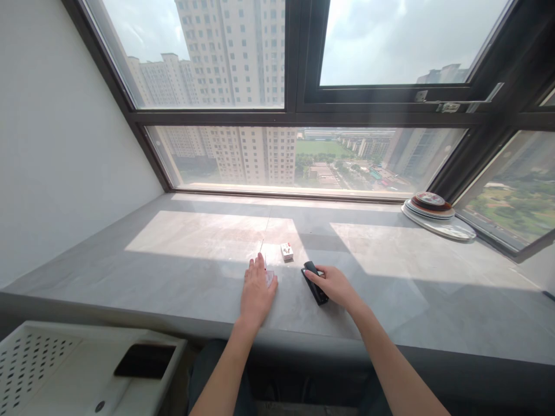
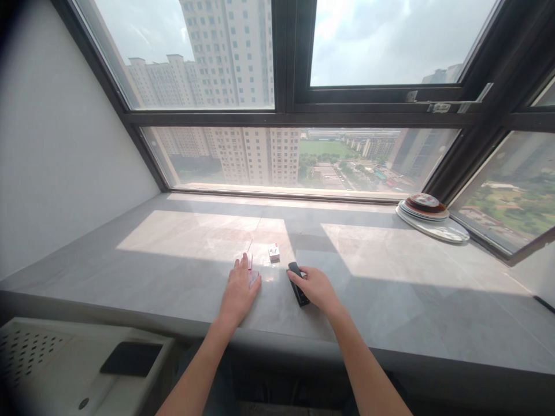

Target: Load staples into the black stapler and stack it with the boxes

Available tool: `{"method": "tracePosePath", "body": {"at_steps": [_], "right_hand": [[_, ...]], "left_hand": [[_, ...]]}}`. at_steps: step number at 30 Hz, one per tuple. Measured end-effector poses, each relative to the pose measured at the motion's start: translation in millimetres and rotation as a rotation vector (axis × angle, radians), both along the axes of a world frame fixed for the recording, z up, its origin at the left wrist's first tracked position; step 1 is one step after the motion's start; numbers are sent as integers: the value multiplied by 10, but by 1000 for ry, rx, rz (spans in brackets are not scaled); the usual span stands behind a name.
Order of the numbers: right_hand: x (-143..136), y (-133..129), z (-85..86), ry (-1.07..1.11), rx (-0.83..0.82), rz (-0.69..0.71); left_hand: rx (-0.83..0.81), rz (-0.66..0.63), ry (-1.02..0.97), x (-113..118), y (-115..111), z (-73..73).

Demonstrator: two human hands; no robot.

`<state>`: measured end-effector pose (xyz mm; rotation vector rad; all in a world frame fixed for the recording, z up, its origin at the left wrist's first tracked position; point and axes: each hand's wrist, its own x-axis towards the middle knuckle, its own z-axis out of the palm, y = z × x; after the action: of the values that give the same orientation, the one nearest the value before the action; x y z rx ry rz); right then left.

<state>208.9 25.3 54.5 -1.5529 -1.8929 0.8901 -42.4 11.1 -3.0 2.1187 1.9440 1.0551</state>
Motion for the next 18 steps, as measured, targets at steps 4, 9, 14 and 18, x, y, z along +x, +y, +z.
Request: {"method": "tracePosePath", "body": {"at_steps": [4, 9, 14, 18], "right_hand": [[-88, -160, -157, 134, -19, -123], [-54, -272, -174, 218, -4, -91], [-40, -293, -193, 266, -89, -48], [-368, -302, -279, 353, -118, 13]], "left_hand": [[45, -48, 45, 408, 209, 53], [75, -68, 43, 625, 343, 141], [48, -116, 59, 479, 27, 126], [25, -108, 79, 336, -313, 74]]}}
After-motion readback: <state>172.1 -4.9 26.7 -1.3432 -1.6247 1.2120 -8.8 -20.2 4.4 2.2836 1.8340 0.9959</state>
